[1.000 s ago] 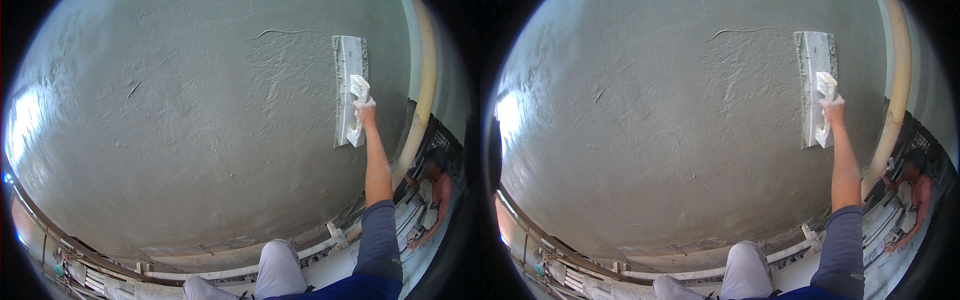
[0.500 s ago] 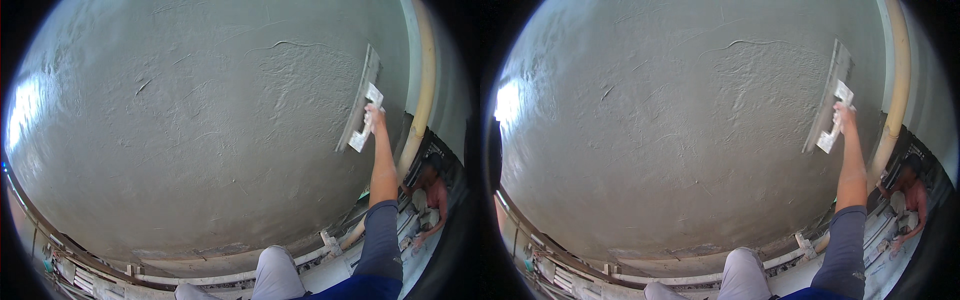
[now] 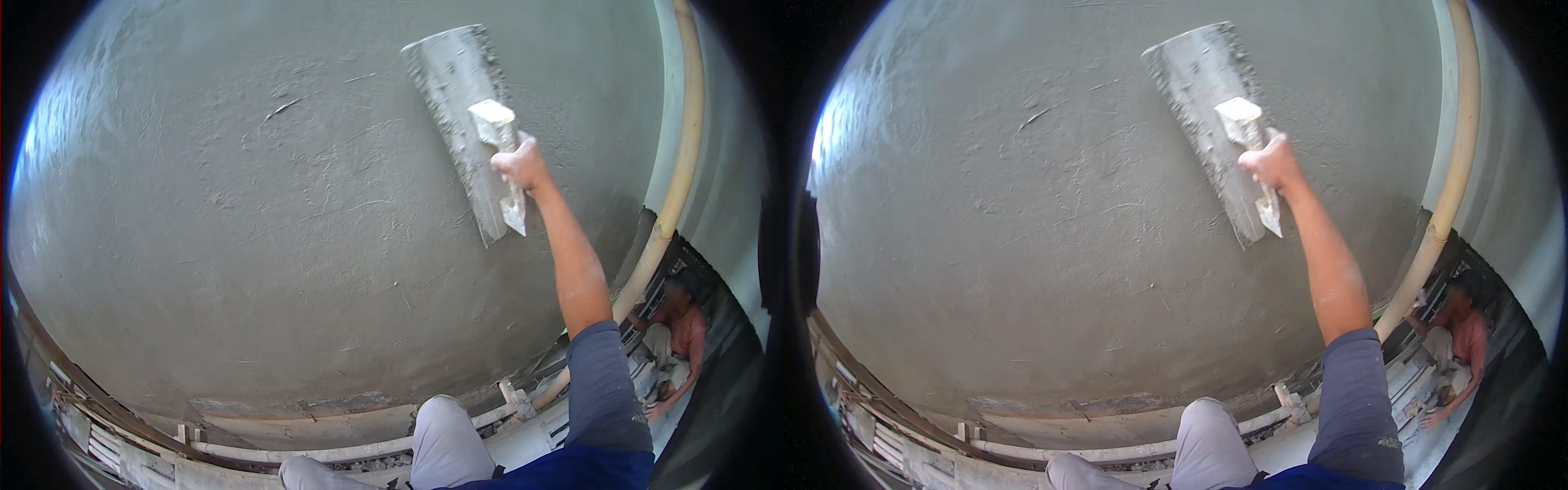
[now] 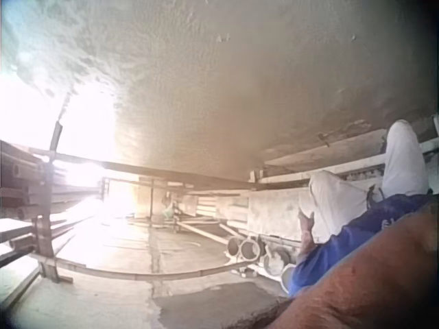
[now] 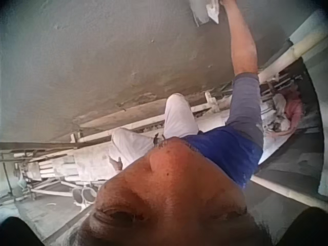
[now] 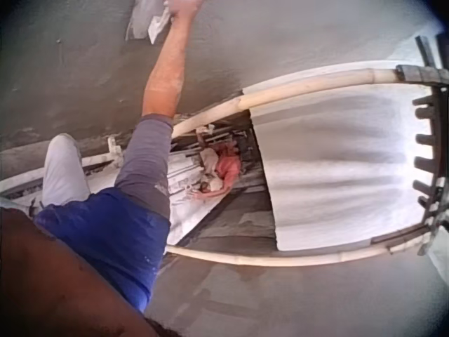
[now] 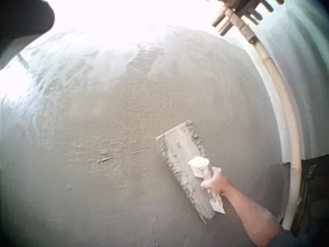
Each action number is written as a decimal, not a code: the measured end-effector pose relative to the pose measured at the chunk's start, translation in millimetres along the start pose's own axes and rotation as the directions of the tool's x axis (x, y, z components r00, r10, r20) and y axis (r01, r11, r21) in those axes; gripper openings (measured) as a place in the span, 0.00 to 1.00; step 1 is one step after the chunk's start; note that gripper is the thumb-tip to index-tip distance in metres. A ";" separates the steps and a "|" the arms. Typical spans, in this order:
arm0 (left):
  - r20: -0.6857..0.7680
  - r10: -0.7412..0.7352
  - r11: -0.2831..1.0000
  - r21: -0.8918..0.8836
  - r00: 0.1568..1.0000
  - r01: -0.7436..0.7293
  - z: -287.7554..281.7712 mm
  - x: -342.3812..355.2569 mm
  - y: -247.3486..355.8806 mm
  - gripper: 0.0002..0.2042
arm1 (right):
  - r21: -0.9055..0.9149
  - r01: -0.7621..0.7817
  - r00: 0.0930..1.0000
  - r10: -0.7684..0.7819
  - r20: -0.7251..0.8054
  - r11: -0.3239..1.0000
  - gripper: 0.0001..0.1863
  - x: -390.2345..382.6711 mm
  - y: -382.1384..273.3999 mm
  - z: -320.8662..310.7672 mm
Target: The person touches the wall surface with their hand and smooths plaster over the wall using a plastering trowel.
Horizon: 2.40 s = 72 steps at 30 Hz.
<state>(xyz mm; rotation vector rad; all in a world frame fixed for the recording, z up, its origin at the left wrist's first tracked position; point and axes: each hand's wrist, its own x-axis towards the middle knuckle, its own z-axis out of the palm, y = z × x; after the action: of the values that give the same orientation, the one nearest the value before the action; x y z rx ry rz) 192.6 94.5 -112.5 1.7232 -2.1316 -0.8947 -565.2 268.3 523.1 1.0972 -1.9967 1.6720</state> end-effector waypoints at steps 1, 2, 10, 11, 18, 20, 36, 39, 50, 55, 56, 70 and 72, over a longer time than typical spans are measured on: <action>-0.012 0.014 1.000 -0.002 1.000 -0.014 2.6 -3.5 -5.4 0.46 | -0.109 0.057 0.998 -0.055 0.014 0.992 0.17 0.5 3.3 10.8; -0.025 0.032 0.999 -0.003 0.999 -0.032 4.9 -4.0 -9.3 0.46 | -0.217 0.114 0.993 -0.110 0.031 0.969 0.20 -0.4 4.1 21.6; 0.007 -0.058 0.998 -0.024 0.998 0.058 -8.9 -19.3 -21.5 0.46 | -0.364 0.199 0.932 -0.061 0.357 0.910 0.26 -78.2 -35.4 149.1; 0.010 -0.083 0.995 -0.057 0.996 0.084 -12.0 -18.1 -18.3 0.47 | -0.373 0.253 0.908 -0.086 0.411 0.893 0.26 -90.6 -43.8 158.7; -0.097 -0.080 0.994 0.069 0.992 0.087 2.3 -24.7 -47.4 0.46 | -0.490 0.294 0.955 -0.264 0.131 0.820 0.23 -81.6 -76.6 180.7; -0.069 -0.014 1.000 -0.024 0.998 0.012 -5.9 -34.8 -33.4 0.45 | -0.540 0.162 0.982 -0.188 0.007 0.826 0.23 -56.8 -81.1 150.6; -0.179 0.210 0.976 0.087 0.961 -0.197 18.3 10.0 -44.4 0.45 | -0.508 -0.422 0.766 -0.004 -0.643 0.751 0.26 68.4 -25.8 -96.4; -0.172 0.395 0.881 0.349 0.902 -0.319 22.4 31.6 -56.0 0.46 | -0.464 -0.436 0.741 0.015 -0.671 0.771 0.26 88.3 -11.4 -122.4; -0.133 0.670 0.614 0.653 0.731 -0.443 21.2 32.4 -79.6 0.46 | -0.216 -0.657 0.526 0.234 -0.817 0.722 0.23 113.1 129.2 -274.7; -0.176 0.395 0.851 0.438 0.902 -0.288 -1.9 19.9 -78.1 0.46 | 0.008 -0.526 0.572 0.361 -0.736 0.851 0.12 78.8 214.8 -288.9; -0.172 0.322 0.892 0.385 0.931 -0.238 -9.2 14.7 -74.2 0.46 | 0.091 -0.480 0.536 0.373 -0.757 0.873 0.08 67.4 232.1 -278.7; -0.139 0.266 0.954 0.184 0.954 -0.239 -68.3 -12.2 38.2 0.45 | -0.203 -0.838 0.465 0.468 -0.752 0.506 0.17 -209.5 501.9 -158.6; -0.088 0.245 0.958 0.177 0.965 -0.227 -69.1 -3.9 49.4 0.45 | 0.114 -0.751 0.342 0.530 -0.776 0.651 0.11 -222.0 469.5 -157.9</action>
<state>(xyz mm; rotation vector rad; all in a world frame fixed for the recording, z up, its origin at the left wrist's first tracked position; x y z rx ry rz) 192.9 82.9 -28.4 1.5048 -2.3314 -0.5599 -793.0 505.0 91.0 -0.6305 -1.9970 1.6484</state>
